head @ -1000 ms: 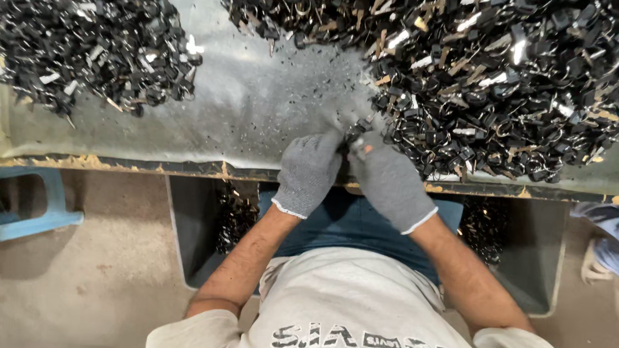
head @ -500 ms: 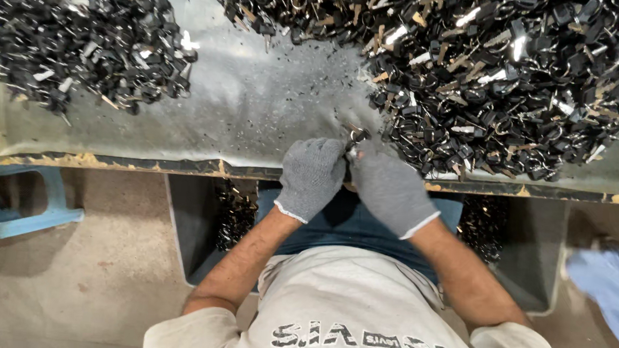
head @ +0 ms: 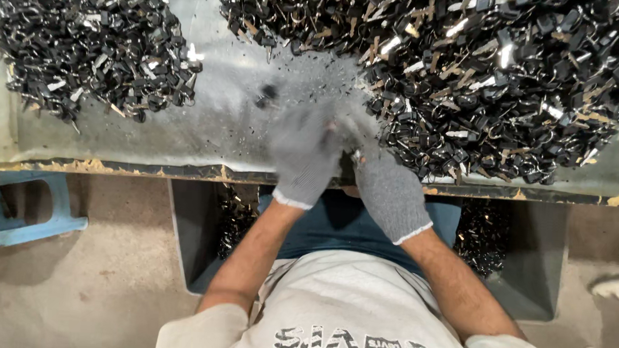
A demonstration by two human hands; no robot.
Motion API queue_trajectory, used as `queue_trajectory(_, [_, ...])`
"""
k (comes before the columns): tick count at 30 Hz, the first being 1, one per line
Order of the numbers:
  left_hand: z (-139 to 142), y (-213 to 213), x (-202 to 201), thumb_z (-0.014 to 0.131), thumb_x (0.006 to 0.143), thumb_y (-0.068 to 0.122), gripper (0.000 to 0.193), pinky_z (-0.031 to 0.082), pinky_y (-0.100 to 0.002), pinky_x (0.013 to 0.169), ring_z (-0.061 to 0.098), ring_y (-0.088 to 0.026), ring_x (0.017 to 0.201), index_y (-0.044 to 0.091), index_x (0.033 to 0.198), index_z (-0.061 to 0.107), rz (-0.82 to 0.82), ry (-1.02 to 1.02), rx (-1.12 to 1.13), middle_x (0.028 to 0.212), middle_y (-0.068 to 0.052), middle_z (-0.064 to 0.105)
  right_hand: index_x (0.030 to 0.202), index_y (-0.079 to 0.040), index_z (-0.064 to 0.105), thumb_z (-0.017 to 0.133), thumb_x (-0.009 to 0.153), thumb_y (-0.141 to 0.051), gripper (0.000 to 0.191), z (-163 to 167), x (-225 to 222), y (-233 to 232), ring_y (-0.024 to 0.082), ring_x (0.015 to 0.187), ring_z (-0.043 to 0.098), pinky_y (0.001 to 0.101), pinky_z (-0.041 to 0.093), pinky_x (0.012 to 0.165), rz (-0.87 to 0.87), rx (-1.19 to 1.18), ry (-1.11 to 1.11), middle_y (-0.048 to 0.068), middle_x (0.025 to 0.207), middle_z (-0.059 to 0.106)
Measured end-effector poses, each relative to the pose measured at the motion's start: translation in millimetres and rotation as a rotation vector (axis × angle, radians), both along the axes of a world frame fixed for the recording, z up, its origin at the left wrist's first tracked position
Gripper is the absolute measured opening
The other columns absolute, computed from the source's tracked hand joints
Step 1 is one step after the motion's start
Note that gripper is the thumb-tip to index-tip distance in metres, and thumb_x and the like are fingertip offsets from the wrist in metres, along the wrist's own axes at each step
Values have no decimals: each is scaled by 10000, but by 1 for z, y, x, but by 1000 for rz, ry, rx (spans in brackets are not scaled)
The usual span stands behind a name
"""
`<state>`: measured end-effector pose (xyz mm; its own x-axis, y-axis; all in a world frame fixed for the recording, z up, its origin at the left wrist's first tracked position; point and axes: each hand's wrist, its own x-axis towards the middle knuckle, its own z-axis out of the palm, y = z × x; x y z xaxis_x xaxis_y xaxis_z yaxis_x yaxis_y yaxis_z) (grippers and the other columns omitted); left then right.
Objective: The person wearing gloves picks up key blanks and metal split rings from a large pile on the work table and fits a ring through the hole of each key by hand, letting finished keys drop into a bin below. They repeat this ring-fitting cycle continuously across the episode.
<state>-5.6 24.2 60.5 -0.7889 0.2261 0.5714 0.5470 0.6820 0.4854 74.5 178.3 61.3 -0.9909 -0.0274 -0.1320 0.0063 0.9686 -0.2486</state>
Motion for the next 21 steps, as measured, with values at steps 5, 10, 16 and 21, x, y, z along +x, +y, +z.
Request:
queue_trajectory(5, [6,47,-31,701,928,322,225,483,-465,783,668,-284,832,115,1016,708,-129,-411,-183,856,-87,715,1208,-4,566,640,933,-232,364,-8,6,4,320,722,731,422,605,585,58,-33,25,169,911,694])
queue_trajectory(10, [-7,25,-36,680,890,264,203,500,-473,807,683,-310,891,162,1065,688,-163,-611,-301,925,-99,717,1358,18,522,639,941,-249,509,-4,13,8,363,720,726,451,600,568,-14,-134,-3,224,1057,692])
queue_trajectory(16, [-15,-9,-15,644,895,129,308,542,-489,796,683,-362,945,116,1203,653,-114,-348,-147,1081,-149,711,1482,-40,441,600,987,-275,570,2,11,2,346,836,736,439,614,629,40,-38,-72,212,1164,681])
queue_trajectory(21, [-8,-2,-18,651,975,103,186,556,-476,791,699,-332,935,164,1143,698,-142,-394,-327,1173,-157,693,1533,6,370,617,952,-260,685,6,0,6,396,1049,703,449,622,768,169,-207,176,262,1275,642])
